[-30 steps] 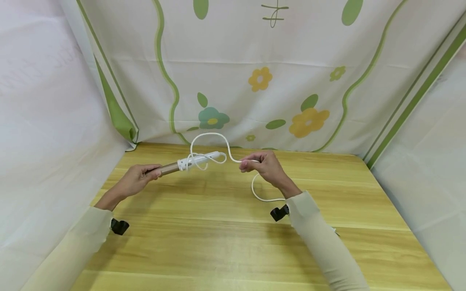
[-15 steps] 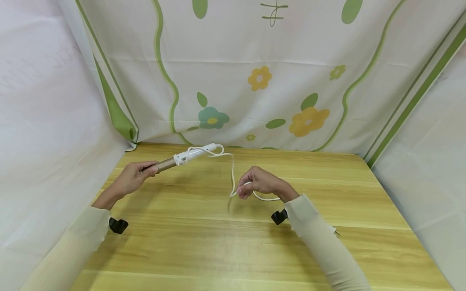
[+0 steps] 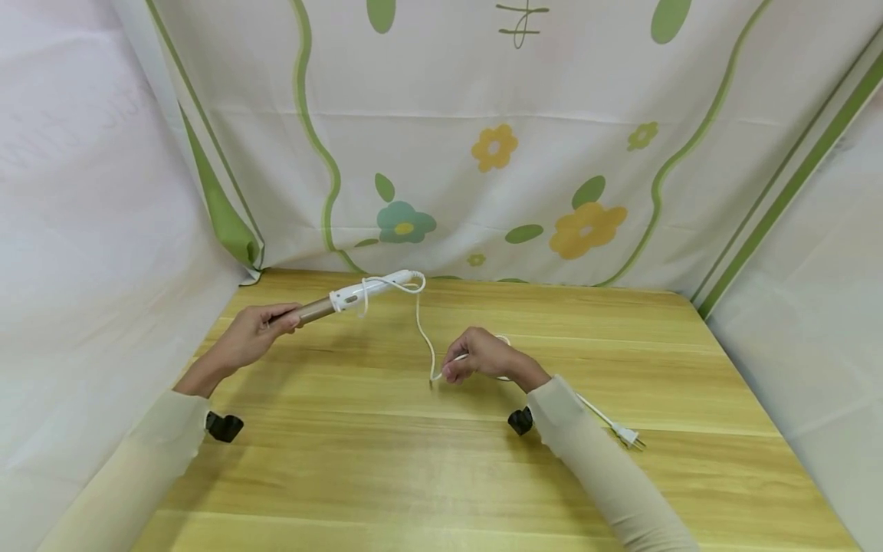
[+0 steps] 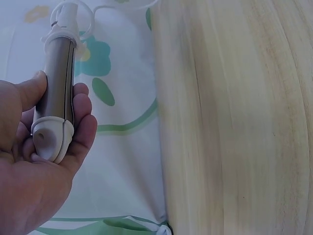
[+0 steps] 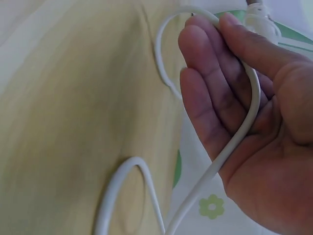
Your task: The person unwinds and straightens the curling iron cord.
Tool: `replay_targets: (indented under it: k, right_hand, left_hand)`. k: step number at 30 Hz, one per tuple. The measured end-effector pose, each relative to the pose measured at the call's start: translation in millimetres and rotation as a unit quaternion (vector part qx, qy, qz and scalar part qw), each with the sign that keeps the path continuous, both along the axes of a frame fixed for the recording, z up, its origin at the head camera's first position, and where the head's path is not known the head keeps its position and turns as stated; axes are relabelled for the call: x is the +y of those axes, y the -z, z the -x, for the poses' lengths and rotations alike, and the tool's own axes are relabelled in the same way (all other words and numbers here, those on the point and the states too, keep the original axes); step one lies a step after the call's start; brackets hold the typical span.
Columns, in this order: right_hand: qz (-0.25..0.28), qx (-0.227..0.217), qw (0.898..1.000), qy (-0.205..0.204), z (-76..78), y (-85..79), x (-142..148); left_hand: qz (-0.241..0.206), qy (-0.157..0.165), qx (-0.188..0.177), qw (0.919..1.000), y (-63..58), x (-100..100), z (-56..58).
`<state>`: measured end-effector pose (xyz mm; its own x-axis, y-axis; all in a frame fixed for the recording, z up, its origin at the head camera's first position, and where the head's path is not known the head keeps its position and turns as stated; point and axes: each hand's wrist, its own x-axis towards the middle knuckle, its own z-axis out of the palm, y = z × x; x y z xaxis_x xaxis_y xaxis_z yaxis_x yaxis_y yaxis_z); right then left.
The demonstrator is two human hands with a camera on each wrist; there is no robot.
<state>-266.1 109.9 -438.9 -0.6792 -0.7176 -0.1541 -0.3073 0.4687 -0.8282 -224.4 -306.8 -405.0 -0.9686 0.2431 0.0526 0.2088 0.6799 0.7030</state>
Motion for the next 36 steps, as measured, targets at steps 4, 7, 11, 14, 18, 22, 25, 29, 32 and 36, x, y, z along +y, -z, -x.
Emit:
replay_targets:
  k: [4, 7, 11, 14, 18, 22, 25, 29, 32, 36]
  right_hand:
    - [-0.021, 0.057, 0.998, -0.002, 3.3, 10.0, -1]
    - [-0.026, 0.091, 0.995, -0.004, 4.0, 18.3, -6]
    - [-0.028, 0.115, 0.993, 0.006, -1.0, 27.2, -15]
    - [-0.069, 0.153, 0.986, 0.014, -4.8, 34.0, -20]
    - [-0.132, 0.175, 0.976, 0.017, -9.6, 37.5, -25]
    - [-0.149, 0.159, 0.976, 0.013, -13.4, 35.8, -30]
    - [-0.149, 0.156, 0.976, 0.001, -14.7, 35.2, -34]
    - [-0.137, 0.153, 0.979, 0.015, -13.8, 36.0, -40]
    - [-0.1, 0.145, 0.982, 0.07, -10.4, 36.7, -43]
    - [-0.042, 0.131, 0.979, 0.153, -4.5, 33.9, -47]
  left_hand:
    - [0.0, -0.003, 0.0, 1.0, -1.8, 0, -2.0]
    - [-0.003, -0.004, -0.002, 1.0, -3.7, 1, -3.8]
    - [-0.005, -0.002, -0.007, 1.0, -3.9, 2, -4.3]
    - [-0.004, -0.001, -0.009, 1.0, -3.5, 2, -4.0]
    - [-0.004, 0.001, -0.011, 0.9999, -4.1, 3, -3.9]
    - [-0.007, 0.004, -0.014, 0.9999, -5.3, 3, -4.6]
    - [-0.008, 0.006, -0.01, 0.9999, -5.4, 4, -4.7]
    - [-0.006, 0.008, -0.005, 0.9999, -4.9, 4, -4.7]
    - [-0.006, 0.009, -0.003, 0.9999, -4.8, 5, -5.0]
    - [-0.003, 0.014, 0.004, 0.9999, -4.3, 4, -5.4]
